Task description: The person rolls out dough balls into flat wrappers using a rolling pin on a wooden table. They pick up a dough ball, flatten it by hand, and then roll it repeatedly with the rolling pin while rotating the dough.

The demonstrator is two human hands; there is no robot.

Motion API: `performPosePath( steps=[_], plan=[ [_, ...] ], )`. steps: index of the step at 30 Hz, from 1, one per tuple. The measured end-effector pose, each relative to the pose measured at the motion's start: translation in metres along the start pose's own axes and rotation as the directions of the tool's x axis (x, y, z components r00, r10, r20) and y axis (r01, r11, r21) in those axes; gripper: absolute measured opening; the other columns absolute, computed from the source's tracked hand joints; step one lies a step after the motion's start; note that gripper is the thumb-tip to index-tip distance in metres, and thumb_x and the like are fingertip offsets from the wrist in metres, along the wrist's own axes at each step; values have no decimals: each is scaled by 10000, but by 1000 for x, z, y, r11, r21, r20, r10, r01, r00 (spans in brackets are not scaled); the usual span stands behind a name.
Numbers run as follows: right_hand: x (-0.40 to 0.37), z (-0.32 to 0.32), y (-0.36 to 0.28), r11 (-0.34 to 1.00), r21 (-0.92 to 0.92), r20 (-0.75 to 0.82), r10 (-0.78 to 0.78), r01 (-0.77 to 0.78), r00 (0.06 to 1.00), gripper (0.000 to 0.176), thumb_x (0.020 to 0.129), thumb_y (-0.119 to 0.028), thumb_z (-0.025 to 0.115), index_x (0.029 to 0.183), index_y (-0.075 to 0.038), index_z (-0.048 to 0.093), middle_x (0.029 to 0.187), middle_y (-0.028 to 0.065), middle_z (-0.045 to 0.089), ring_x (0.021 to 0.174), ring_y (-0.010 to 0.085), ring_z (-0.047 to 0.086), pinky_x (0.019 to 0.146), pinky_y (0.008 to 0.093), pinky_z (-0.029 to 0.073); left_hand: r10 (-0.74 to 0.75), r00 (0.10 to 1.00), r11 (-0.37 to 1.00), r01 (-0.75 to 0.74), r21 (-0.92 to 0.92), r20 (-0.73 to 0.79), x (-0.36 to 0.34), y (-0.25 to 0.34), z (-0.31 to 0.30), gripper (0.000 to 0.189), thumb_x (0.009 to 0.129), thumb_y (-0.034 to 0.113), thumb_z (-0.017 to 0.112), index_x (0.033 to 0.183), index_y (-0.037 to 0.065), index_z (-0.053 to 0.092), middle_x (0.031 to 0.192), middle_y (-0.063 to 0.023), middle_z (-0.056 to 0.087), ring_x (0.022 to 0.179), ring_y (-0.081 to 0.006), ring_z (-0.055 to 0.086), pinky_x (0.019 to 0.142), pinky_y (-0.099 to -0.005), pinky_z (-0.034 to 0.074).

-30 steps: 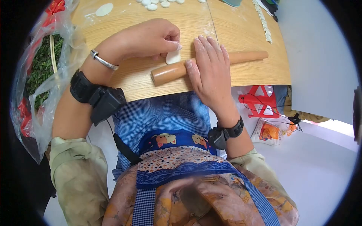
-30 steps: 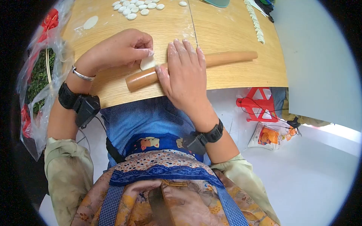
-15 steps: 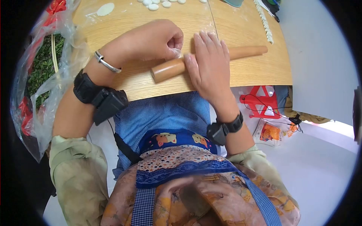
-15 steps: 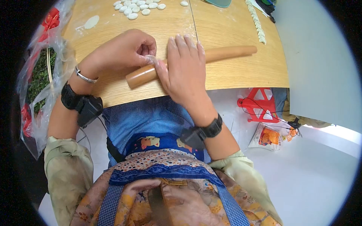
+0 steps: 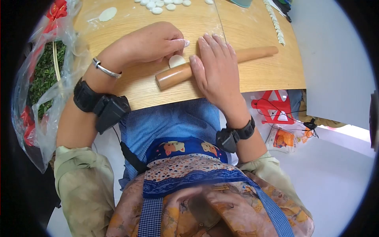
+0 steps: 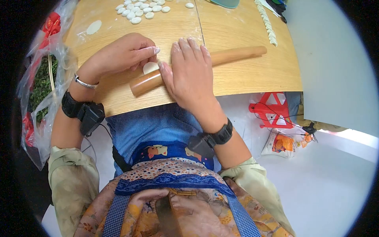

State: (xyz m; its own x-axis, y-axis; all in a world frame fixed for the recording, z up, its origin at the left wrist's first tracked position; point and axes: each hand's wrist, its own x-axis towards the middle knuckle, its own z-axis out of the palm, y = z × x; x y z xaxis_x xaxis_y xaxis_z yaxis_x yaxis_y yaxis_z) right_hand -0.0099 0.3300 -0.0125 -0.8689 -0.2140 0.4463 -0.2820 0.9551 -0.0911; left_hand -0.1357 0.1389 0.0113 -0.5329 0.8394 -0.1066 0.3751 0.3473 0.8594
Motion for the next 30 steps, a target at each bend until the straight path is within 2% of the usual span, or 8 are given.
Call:
performPosePath(
  steps=[5, 7, 11, 16, 20, 23, 25, 30],
  plan=[
    [33, 15, 5, 1000, -2, 12, -14, 14, 1000, 525, 1006, -366, 554, 1269, 86, 609, 1345, 285, 613, 1321, 440, 535, 1118, 576, 375, 22, 1000, 999, -23, 31, 15, 5, -10, 0, 355, 1035, 254, 558, 889, -38, 696, 659, -52, 590, 581, -112, 545, 555, -290, 460],
    [35, 17, 5, 1000, -2, -12, -10, 10, 1000, 533, 1007, -374, 550, 1275, 83, 613, 1342, 291, 615, 1329, 444, 530, 1121, 575, 374, 175, 982, 972, -161, 170, -71, 6, -12, 4, 289, 992, 217, 598, 866, -30, 679, 662, -64, 591, 626, -123, 550, 589, -300, 461],
    [12, 6, 2, 1000, -9, -18, -4, 4, 1000, 543, 1004, -381, 552, 1293, 76, 603, 1357, 287, 606, 1338, 445, 517, 1138, 574, 353, 165, 985, 977, -156, 144, -53, 3, -7, 6, 171, 906, 136, 656, 831, -17, 650, 667, -74, 588, 658, -122, 549, 614, -305, 458],
    [-31, -21, -9, 998, -5, 88, 65, -64, 994, 634, 978, -402, 580, 1398, 69, 527, 1463, 279, 514, 1398, 432, 447, 1207, 559, 252, 118, 992, 983, -113, 144, -33, -3, 3, 6, 63, 817, 36, 679, 853, 1, 641, 718, -33, 615, 683, -109, 553, 634, -286, 462],
    [-41, -26, -9, 998, -17, 102, 62, -60, 993, 663, 969, -407, 591, 1424, 68, 507, 1484, 279, 490, 1410, 429, 434, 1218, 553, 238, 135, 991, 989, -135, 58, 15, -1, -7, 1, 85, 821, 47, 680, 887, 0, 654, 748, -7, 620, 695, -101, 558, 627, -277, 462],
    [-35, -23, -10, 999, -8, 88, 54, -53, 995, 646, 971, -399, 595, 1407, 71, 519, 1470, 280, 502, 1401, 430, 441, 1213, 555, 246, 140, 988, 990, -141, -6, -65, -2, -7, 5, 122, 890, 111, 669, 890, -11, 675, 729, 5, 606, 668, -82, 556, 589, -266, 451],
    [-25, -15, -9, 998, -16, 51, 59, -58, 997, 609, 972, -385, 600, 1369, 74, 551, 1428, 283, 540, 1376, 433, 468, 1195, 558, 279, -36, 999, 998, 36, -42, -8, -2, 1, 0, 266, 981, 212, 626, 875, -23, 690, 679, 3, 591, 596, -76, 543, 550, -258, 444],
    [12, 5, -1, 1000, -17, -2, 7, -7, 1000, 523, 989, -358, 579, 1271, 81, 610, 1329, 275, 621, 1307, 430, 542, 1126, 561, 366, -32, 999, 999, 30, -32, -33, -2, 0, 0, 399, 1031, 290, 583, 824, -35, 685, 613, -4, 556, 511, -86, 501, 511, -267, 426]
  ],
)
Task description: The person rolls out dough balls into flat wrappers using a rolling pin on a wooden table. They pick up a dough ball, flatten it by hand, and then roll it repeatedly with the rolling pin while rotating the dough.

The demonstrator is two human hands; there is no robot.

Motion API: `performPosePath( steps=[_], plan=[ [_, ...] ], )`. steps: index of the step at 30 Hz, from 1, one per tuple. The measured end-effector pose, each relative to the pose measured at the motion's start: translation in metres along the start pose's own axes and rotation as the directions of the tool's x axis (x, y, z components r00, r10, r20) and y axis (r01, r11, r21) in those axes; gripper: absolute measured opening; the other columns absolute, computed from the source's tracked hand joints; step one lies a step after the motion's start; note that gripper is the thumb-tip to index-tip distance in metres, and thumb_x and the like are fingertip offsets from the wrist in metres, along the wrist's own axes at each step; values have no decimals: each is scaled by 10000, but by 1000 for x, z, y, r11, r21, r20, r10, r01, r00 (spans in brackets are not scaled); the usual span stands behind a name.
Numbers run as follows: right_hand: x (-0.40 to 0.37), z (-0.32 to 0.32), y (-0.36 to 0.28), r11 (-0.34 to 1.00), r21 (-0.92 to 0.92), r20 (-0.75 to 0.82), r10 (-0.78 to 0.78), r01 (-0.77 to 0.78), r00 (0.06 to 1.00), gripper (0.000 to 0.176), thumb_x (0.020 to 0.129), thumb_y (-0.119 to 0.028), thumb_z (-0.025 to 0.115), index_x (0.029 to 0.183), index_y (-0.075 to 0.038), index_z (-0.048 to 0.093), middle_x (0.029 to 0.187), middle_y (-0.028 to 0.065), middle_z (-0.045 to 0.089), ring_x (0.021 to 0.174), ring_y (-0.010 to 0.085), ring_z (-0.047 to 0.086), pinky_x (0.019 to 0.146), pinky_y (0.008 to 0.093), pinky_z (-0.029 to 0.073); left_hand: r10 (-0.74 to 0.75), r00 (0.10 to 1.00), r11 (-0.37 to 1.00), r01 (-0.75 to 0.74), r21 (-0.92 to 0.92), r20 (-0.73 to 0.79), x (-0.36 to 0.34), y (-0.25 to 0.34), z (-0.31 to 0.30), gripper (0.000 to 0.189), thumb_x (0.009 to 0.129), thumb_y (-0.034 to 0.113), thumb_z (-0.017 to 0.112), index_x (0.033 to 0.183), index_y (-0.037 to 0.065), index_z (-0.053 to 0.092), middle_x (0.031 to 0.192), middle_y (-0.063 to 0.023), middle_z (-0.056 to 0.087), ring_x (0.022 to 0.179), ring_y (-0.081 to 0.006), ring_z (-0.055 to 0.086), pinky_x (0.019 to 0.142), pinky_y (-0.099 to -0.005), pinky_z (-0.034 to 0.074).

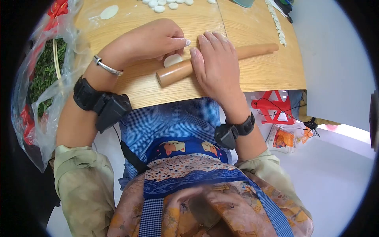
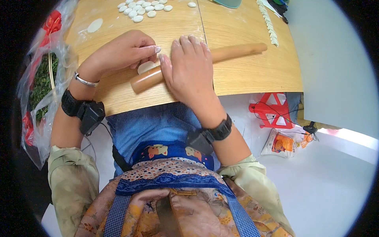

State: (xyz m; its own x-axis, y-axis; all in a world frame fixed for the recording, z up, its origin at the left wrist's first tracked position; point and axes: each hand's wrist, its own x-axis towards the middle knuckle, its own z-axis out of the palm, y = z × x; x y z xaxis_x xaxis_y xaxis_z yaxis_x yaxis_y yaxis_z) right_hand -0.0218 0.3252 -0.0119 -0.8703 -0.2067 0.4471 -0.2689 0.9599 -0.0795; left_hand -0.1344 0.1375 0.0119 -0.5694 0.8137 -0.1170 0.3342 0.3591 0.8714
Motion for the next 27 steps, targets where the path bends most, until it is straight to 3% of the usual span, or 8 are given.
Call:
performPosePath(
  steps=[5, 7, 10, 13, 14, 16, 23, 27],
  plan=[
    [26, 18, 5, 1000, 9, -10, -11, 11, 1000, 491, 995, -340, 569, 1234, 85, 632, 1294, 265, 650, 1274, 422, 576, 1086, 561, 405, -9, 1000, 998, 7, 68, 27, 5, -5, -4, 397, 1022, 296, 585, 831, -38, 685, 594, -14, 544, 533, -95, 506, 534, -279, 434],
    [26, 19, 5, 1000, 9, -57, 5, -4, 998, 505, 994, -345, 573, 1258, 81, 634, 1308, 271, 642, 1286, 431, 565, 1101, 559, 395, 91, 996, 971, -86, 225, -11, 7, -9, -4, 303, 971, 226, 641, 825, -38, 669, 620, -18, 566, 579, -99, 526, 573, -284, 453],
    [5, 7, 2, 1000, -14, -34, 12, -12, 999, 531, 989, -359, 580, 1302, 69, 613, 1360, 272, 609, 1318, 434, 535, 1135, 555, 362, 148, 989, 980, -147, 133, 1, 3, -11, 1, 192, 897, 134, 691, 809, -33, 652, 660, -25, 588, 619, -100, 536, 608, -283, 465],
    [-25, -13, -4, 999, 0, 10, 41, -41, 999, 569, 979, -369, 593, 1354, 59, 578, 1418, 272, 563, 1357, 432, 495, 1171, 554, 316, 97, 992, 980, -109, 167, 81, 2, -5, -1, 100, 847, 62, 691, 832, -23, 640, 690, -25, 603, 601, -94, 547, 582, -273, 465],
    [-33, -19, -6, 999, -1, 11, 41, -41, 999, 569, 979, -369, 593, 1354, 59, 578, 1418, 272, 563, 1357, 432, 495, 1171, 554, 316, 98, 992, 980, -111, 166, 82, 1, -3, 0, 100, 847, 62, 691, 832, -23, 640, 690, -25, 603, 601, -94, 547, 582, -273, 465],
    [-45, -29, -6, 999, 5, 61, 49, -49, 997, 593, 968, -370, 609, 1378, 55, 554, 1447, 266, 537, 1378, 424, 475, 1187, 553, 290, 7, 993, 999, -1, -53, 116, 1, -3, 1, 84, 845, 58, 671, 876, -13, 639, 685, -17, 596, 581, -93, 561, 550, -257, 463],
    [-30, -16, -4, 999, 6, 25, 33, -33, 999, 578, 967, -359, 610, 1360, 63, 564, 1414, 267, 566, 1360, 426, 495, 1173, 554, 316, -5, 995, 1000, 8, -30, 99, -1, 1, 1, 92, 903, 85, 632, 885, -5, 628, 668, -9, 586, 556, -84, 559, 521, -248, 452],
    [1, 5, 6, 999, 14, -37, -51, 52, 998, 499, 986, -347, 584, 1263, 67, 611, 1321, 259, 629, 1294, 436, 550, 1122, 561, 374, -7, 999, 1000, 8, -23, 43, 0, 1, 0, 236, 989, 168, 593, 833, -5, 632, 642, -8, 575, 534, -82, 538, 511, -256, 437]
  ],
)
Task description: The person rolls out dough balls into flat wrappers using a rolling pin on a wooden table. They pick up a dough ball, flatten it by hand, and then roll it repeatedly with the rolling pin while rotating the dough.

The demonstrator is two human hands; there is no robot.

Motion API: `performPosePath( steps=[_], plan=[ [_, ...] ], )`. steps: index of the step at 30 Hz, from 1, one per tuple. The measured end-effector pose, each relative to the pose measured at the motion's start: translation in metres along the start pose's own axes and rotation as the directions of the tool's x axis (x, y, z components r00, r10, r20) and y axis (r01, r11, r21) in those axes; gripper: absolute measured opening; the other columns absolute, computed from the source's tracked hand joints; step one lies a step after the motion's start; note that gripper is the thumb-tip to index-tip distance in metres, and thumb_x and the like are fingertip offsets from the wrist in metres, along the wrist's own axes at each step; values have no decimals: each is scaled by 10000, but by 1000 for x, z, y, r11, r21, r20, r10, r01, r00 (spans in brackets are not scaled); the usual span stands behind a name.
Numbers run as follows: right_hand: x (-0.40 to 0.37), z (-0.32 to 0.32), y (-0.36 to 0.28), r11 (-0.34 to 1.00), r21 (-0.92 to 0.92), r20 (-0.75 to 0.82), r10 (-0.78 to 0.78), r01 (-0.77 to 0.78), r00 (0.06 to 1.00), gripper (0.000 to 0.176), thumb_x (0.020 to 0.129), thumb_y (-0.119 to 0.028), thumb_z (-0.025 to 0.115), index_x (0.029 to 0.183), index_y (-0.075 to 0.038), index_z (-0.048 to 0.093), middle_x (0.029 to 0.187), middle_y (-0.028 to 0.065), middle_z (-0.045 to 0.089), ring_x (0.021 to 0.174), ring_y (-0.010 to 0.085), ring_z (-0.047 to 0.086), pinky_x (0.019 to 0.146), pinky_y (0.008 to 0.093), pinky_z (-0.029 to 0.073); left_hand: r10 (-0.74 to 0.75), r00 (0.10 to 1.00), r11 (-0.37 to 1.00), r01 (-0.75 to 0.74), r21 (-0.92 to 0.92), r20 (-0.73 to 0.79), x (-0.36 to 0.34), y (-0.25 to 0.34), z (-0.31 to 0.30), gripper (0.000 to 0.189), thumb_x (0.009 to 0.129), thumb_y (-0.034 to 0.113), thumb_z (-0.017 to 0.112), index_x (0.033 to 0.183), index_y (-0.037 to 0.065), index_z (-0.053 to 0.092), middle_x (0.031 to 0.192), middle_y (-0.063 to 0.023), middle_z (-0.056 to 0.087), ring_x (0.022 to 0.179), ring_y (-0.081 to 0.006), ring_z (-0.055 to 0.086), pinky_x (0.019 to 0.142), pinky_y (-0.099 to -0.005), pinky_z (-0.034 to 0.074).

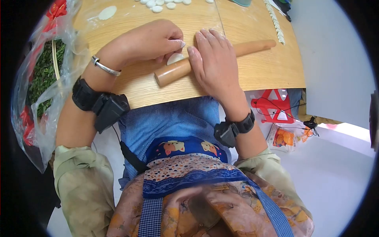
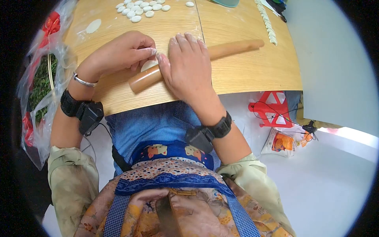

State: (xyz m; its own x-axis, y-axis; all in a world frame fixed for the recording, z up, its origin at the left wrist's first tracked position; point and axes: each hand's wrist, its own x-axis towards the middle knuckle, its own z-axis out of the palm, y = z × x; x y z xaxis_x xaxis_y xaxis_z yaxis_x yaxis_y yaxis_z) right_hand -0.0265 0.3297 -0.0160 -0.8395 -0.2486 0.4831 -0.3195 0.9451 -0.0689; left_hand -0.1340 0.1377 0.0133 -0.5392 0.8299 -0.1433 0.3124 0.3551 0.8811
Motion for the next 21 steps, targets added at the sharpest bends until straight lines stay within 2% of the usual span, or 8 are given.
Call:
performPosePath(
  steps=[4, 8, 10, 14, 17, 20, 21],
  plan=[
    [24, 12, 5, 1000, 14, 23, 9, -10, 1000, 461, 999, -339, 563, 1201, 70, 633, 1290, 249, 650, 1266, 446, 567, 1103, 569, 388, 23, 999, 994, -19, 106, -34, 1, 2, -2, 287, 995, 197, 591, 815, -20, 648, 648, -16, 584, 557, -95, 518, 534, -280, 435],
    [18, 8, 0, 999, -2, -2, 34, -34, 999, 483, 995, -350, 566, 1224, 71, 625, 1307, 253, 642, 1285, 446, 555, 1111, 572, 380, 76, 995, 989, -67, 132, -63, 5, -11, 1, 243, 957, 189, 638, 846, -26, 661, 660, -20, 583, 616, -96, 526, 573, -291, 443],
    [0, -2, -3, 999, -5, 17, 51, -51, 999, 533, 991, -372, 567, 1296, 65, 598, 1355, 254, 611, 1323, 434, 523, 1148, 564, 344, 133, 991, 979, -128, 161, -15, 3, -9, 2, 182, 897, 149, 690, 841, -21, 656, 677, -17, 584, 666, -87, 541, 602, -287, 449],
    [-36, -26, -12, 995, -17, 53, 96, -95, 994, 596, 982, -390, 577, 1372, 61, 557, 1416, 256, 565, 1369, 421, 480, 1190, 550, 291, 110, 993, 975, -114, 192, 31, 3, -6, 3, 139, 854, 109, 718, 864, -14, 654, 688, -1, 585, 663, -82, 533, 597, -275, 442],
    [-49, -37, -14, 994, -18, 114, 113, -112, 987, 620, 975, -388, 591, 1403, 58, 536, 1448, 257, 536, 1391, 414, 458, 1212, 545, 254, 173, 985, 978, -174, 118, 12, 1, -9, 3, 124, 838, 93, 713, 890, -3, 654, 693, 6, 596, 661, -89, 539, 603, -271, 449],
    [-50, -37, -14, 994, -16, 120, 109, -107, 987, 625, 972, -387, 596, 1402, 61, 534, 1456, 263, 528, 1400, 416, 452, 1216, 545, 247, 120, 993, 988, -120, 98, 5, -1, -5, 1, 141, 895, 135, 704, 917, 2, 664, 689, 2, 597, 619, -87, 541, 570, -261, 447],
    [-47, -34, -14, 995, -14, 104, 104, -103, 989, 617, 976, -389, 592, 1393, 63, 541, 1445, 263, 539, 1390, 418, 462, 1209, 547, 258, 35, 999, 999, -34, 32, -4, -3, 1, 2, 182, 943, 180, 672, 910, 1, 667, 687, -5, 598, 593, -86, 540, 549, -256, 443]
  ],
)
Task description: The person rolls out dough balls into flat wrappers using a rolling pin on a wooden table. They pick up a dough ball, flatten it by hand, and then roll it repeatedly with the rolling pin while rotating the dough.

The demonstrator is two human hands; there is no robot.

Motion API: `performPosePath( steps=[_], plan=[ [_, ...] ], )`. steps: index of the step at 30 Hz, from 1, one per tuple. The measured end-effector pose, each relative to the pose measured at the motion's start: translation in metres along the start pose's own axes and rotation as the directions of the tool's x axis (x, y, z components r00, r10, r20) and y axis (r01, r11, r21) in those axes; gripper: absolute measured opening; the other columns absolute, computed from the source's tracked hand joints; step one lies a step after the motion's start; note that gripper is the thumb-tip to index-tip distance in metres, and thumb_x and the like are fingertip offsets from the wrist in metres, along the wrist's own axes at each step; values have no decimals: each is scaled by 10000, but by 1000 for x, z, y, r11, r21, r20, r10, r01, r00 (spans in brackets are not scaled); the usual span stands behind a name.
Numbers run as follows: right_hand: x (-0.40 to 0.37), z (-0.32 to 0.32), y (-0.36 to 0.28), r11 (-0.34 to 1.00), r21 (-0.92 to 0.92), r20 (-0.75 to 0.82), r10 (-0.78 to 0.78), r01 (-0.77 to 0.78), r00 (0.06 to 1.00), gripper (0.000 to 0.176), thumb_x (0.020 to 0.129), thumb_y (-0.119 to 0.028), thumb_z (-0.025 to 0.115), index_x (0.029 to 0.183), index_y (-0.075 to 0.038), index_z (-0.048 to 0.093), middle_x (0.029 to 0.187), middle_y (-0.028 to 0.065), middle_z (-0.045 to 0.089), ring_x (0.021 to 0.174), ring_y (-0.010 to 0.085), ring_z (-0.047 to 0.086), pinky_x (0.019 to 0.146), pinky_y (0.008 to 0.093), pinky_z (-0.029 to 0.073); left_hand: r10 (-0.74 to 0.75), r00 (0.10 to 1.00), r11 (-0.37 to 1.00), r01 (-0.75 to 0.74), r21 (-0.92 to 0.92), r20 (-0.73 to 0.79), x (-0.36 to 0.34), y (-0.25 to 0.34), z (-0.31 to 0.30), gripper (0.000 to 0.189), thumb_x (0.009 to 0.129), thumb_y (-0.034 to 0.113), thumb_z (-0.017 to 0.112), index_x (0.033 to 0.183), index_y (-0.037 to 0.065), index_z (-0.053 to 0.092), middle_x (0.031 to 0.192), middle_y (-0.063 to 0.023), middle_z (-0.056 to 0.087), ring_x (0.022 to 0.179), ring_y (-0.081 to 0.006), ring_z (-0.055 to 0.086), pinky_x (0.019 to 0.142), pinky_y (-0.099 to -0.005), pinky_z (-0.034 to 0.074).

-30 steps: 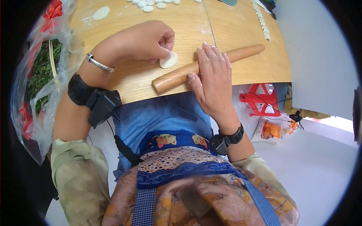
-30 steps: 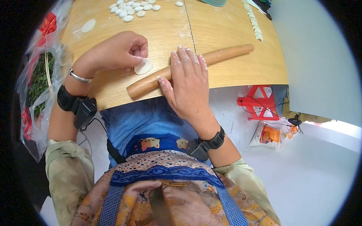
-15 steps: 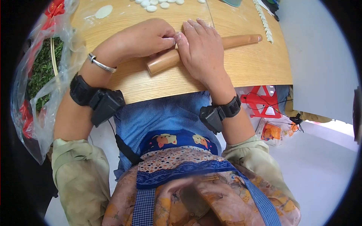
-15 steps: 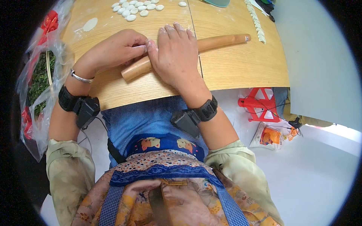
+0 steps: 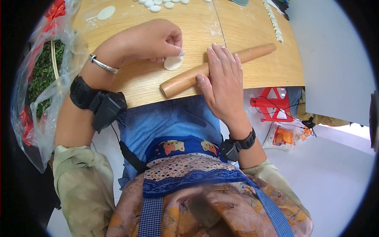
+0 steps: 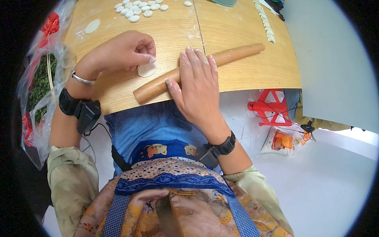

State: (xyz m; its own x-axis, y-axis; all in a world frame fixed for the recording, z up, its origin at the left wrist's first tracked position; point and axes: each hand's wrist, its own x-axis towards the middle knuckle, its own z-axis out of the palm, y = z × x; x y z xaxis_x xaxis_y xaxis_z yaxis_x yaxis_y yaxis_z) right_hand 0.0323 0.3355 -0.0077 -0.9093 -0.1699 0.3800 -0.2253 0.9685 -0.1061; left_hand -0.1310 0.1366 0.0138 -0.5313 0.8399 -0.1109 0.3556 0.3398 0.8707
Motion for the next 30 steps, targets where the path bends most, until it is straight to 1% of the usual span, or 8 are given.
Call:
performPosePath(
  steps=[1, 4, 8, 11, 14, 16, 22, 30],
  plan=[
    [5, 3, 0, 1000, 3, -16, -5, 5, 1000, 610, 980, -390, 587, 1384, 65, 548, 1433, 262, 550, 1380, 420, 472, 1203, 548, 268, -87, 996, 994, 86, -67, -1, -1, 4, 0, 244, 992, 224, 640, 902, -1, 671, 686, -11, 598, 566, -85, 539, 528, -250, 439],
    [28, 17, 4, 998, 4, -73, -58, 58, 996, 564, 991, -386, 574, 1320, 73, 586, 1380, 266, 592, 1339, 428, 513, 1164, 556, 326, -52, 999, 993, 51, -109, -7, 4, -2, -2, 381, 1057, 316, 560, 893, -7, 677, 680, -18, 595, 527, -84, 530, 499, -239, 430],
    [66, 36, 11, 993, 33, -116, -111, 115, 987, 520, 1001, -379, 563, 1240, 79, 626, 1305, 269, 640, 1296, 433, 550, 1108, 560, 387, -46, 998, 995, 49, -88, 36, 5, -5, -3, 404, 1063, 311, 516, 888, -11, 684, 686, -22, 607, 546, -93, 541, 520, -242, 449],
    [82, 44, 12, 990, 28, -141, -132, 137, 981, 508, 1005, -378, 556, 1202, 83, 643, 1261, 268, 662, 1268, 434, 567, 1075, 556, 414, -40, 993, 994, 28, -109, -114, 7, -14, -1, 385, 1054, 289, 509, 892, -11, 688, 703, -24, 620, 573, -93, 558, 545, -253, 470],
    [83, 44, 11, 990, 23, -203, -132, 139, 970, 515, 1002, -386, 558, 1197, 82, 652, 1236, 265, 674, 1245, 430, 577, 1077, 548, 409, -60, 997, 994, 55, -97, -56, 4, -10, -5, 310, 1012, 242, 553, 891, -13, 682, 720, -30, 631, 624, -102, 572, 596, -270, 488],
    [71, 37, 10, 993, 22, -165, -112, 117, 980, 528, 991, -394, 565, 1211, 80, 638, 1275, 265, 655, 1269, 428, 559, 1106, 552, 380, 82, 994, 988, -72, 137, -73, 6, -11, -1, 171, 931, 153, 643, 896, -11, 672, 723, -34, 630, 667, -106, 571, 633, -280, 486],
    [13, 8, 5, 1000, 20, -23, -11, 12, 1000, 614, 978, -412, 574, 1359, 68, 551, 1424, 259, 546, 1377, 423, 462, 1197, 553, 276, 67, 998, 982, -64, 179, -9, 5, -3, 0, 77, 822, 32, 695, 843, 2, 628, 709, -23, 596, 684, -103, 549, 637, -281, 467],
    [0, 3, 4, 1000, -1, -11, 1, -1, 1000, 630, 984, -407, 577, 1397, 66, 526, 1442, 267, 525, 1383, 418, 456, 1214, 554, 250, 148, 987, 989, -147, 18, -59, 4, -9, 7, 84, 813, 52, 681, 867, 0, 643, 698, -9, 561, 698, -99, 539, 654, -276, 465]
  ],
)
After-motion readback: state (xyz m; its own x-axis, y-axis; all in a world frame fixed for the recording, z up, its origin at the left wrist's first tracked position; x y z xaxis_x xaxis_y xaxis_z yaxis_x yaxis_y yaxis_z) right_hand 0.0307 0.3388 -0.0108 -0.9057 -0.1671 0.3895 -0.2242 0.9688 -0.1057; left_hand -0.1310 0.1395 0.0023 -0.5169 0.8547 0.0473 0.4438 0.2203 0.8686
